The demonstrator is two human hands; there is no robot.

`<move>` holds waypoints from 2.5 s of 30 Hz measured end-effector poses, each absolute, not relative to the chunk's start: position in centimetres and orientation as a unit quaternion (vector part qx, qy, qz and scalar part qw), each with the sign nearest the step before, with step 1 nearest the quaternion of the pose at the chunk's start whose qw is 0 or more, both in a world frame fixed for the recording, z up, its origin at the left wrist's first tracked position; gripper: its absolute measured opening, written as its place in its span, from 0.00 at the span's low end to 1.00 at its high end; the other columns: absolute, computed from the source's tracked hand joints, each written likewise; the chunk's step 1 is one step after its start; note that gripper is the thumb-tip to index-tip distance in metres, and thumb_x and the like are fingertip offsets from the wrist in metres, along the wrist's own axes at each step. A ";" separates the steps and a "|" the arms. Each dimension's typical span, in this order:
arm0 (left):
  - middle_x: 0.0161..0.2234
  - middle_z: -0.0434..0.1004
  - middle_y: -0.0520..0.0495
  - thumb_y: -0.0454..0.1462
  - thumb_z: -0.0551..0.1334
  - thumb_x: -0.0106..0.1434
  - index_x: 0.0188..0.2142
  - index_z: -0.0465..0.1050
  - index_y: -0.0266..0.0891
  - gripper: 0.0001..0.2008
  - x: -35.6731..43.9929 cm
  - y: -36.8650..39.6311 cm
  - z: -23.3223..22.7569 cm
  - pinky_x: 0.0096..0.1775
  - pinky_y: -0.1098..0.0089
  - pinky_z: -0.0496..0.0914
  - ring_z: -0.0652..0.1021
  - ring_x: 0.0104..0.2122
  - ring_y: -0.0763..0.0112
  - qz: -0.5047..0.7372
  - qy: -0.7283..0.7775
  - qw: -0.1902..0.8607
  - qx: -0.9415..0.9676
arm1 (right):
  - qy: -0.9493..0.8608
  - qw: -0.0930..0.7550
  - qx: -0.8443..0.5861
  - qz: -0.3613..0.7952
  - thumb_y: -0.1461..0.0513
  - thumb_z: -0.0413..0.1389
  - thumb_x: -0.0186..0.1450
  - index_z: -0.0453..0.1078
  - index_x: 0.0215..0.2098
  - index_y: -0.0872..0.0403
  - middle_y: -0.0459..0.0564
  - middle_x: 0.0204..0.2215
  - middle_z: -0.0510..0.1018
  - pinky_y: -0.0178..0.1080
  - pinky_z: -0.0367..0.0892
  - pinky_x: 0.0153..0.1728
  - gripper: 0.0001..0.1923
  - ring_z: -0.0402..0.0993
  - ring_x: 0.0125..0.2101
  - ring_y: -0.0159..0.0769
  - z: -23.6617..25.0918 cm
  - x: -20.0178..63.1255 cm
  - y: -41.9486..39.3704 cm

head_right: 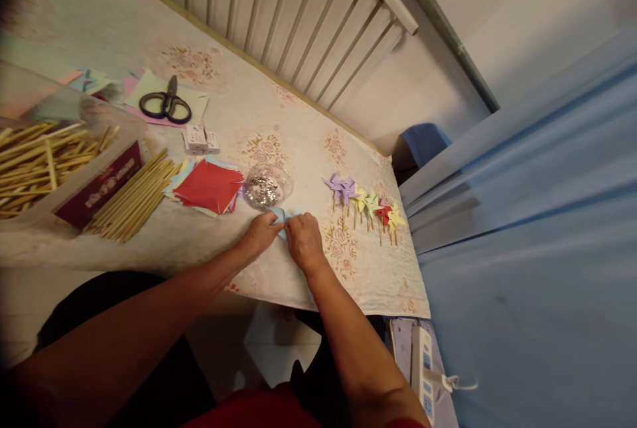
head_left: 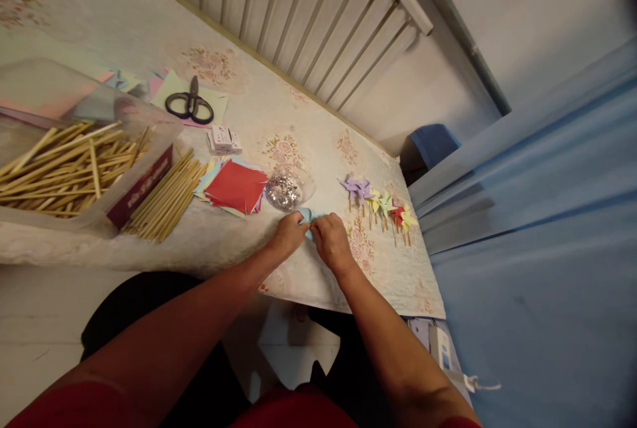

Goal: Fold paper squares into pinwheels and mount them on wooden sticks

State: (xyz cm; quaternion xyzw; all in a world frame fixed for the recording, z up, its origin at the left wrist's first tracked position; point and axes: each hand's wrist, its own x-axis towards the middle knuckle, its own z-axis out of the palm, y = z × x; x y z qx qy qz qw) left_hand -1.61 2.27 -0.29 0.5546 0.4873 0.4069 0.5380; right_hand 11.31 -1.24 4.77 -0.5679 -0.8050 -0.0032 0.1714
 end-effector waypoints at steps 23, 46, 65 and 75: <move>0.30 0.75 0.51 0.31 0.58 0.57 0.31 0.73 0.36 0.05 -1.6 2.5 -0.3 0.37 0.71 0.65 0.73 0.33 0.69 0.398 0.492 0.527 0.567 | -0.676 0.265 -0.674 0.136 0.62 0.52 0.64 0.64 0.23 0.52 0.43 0.21 0.70 0.35 0.60 0.30 0.11 0.65 0.25 0.33 3.0 10.9 -0.8; 0.30 0.76 0.51 0.31 0.58 0.58 0.31 0.73 0.36 0.05 -1.6 2.6 -0.4 0.38 0.71 0.66 0.74 0.33 0.69 0.399 0.497 0.520 0.569 | -0.773 0.221 -0.594 0.029 0.63 0.51 0.65 0.67 0.26 0.52 0.50 0.26 0.73 0.40 0.62 0.38 0.10 0.66 0.32 0.39 4.0 10.9 -0.8; 0.31 0.77 0.51 0.33 0.58 0.57 0.32 0.73 0.36 0.06 -1.7 2.6 -0.5 0.37 0.71 0.67 0.74 0.34 0.69 0.420 0.488 0.537 0.546 | -0.671 0.261 -0.682 0.130 0.63 0.51 0.64 0.64 0.24 0.52 0.44 0.22 0.71 0.36 0.62 0.31 0.10 0.65 0.26 0.35 3.0 10.3 -0.5; 0.30 0.76 0.50 0.33 0.57 0.57 0.31 0.72 0.36 0.05 -1.7 2.6 -0.6 0.38 0.70 0.67 0.74 0.34 0.68 0.421 0.481 0.534 0.553 | -0.768 0.210 -0.605 0.024 0.64 0.51 0.66 0.65 0.25 0.52 0.49 0.26 0.72 0.40 0.62 0.38 0.10 0.66 0.32 0.39 4.0 10.6 -0.7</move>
